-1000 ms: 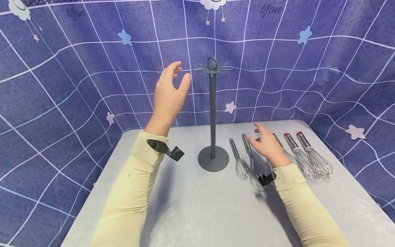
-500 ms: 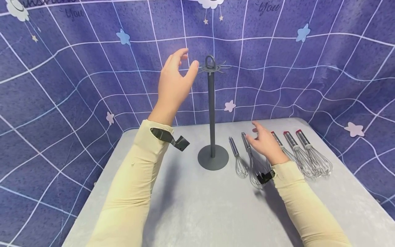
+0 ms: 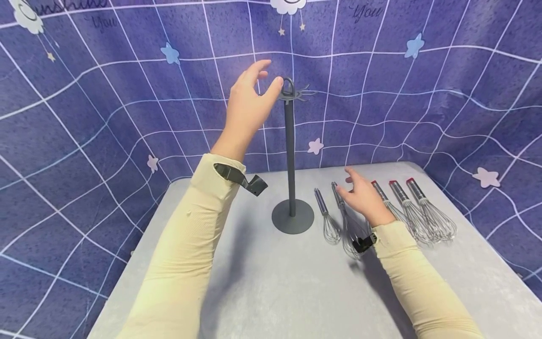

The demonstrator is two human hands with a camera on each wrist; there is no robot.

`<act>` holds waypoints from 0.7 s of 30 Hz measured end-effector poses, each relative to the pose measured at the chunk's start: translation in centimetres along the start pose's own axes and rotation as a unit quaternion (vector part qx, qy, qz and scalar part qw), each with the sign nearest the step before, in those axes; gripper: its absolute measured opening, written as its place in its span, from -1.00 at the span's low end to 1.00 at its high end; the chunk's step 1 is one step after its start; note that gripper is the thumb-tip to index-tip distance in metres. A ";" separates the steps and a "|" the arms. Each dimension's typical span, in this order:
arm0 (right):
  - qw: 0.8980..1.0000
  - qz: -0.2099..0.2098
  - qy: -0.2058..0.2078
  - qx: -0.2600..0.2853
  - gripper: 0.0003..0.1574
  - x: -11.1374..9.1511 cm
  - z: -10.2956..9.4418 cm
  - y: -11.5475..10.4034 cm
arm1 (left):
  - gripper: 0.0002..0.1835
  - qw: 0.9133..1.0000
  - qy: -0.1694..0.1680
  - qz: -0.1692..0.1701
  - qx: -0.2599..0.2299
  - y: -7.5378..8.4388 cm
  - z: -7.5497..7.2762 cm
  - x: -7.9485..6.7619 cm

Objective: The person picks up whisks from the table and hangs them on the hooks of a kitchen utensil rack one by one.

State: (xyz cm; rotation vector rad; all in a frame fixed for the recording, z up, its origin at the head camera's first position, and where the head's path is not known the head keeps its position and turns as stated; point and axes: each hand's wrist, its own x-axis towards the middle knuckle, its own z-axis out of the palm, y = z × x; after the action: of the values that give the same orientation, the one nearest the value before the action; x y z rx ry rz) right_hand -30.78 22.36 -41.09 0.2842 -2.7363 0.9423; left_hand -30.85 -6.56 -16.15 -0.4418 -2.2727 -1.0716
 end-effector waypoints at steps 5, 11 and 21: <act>1.000 0.000 -0.001 0.000 -0.07 0.1 0.0 0.0 | -0.45 1.000 -0.005 -0.004 -0.011 0.3 0.5 0.6; 1.000 0.001 -0.001 0.003 -0.06 0.1 0.1 0.1 | -0.46 0.999 -0.005 -0.013 -0.046 0.9 1.0 1.1; 1.000 0.001 -0.012 -0.002 -0.07 0.0 0.3 0.3 | -0.43 0.993 -0.029 -0.038 -0.104 1.0 1.9 1.3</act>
State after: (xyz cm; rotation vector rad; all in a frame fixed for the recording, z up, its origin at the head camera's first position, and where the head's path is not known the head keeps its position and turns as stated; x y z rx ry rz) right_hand -30.89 22.43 -41.49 0.2943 -2.7596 0.9398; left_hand -32.07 -4.37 -15.75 -0.4774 -2.2533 -1.3579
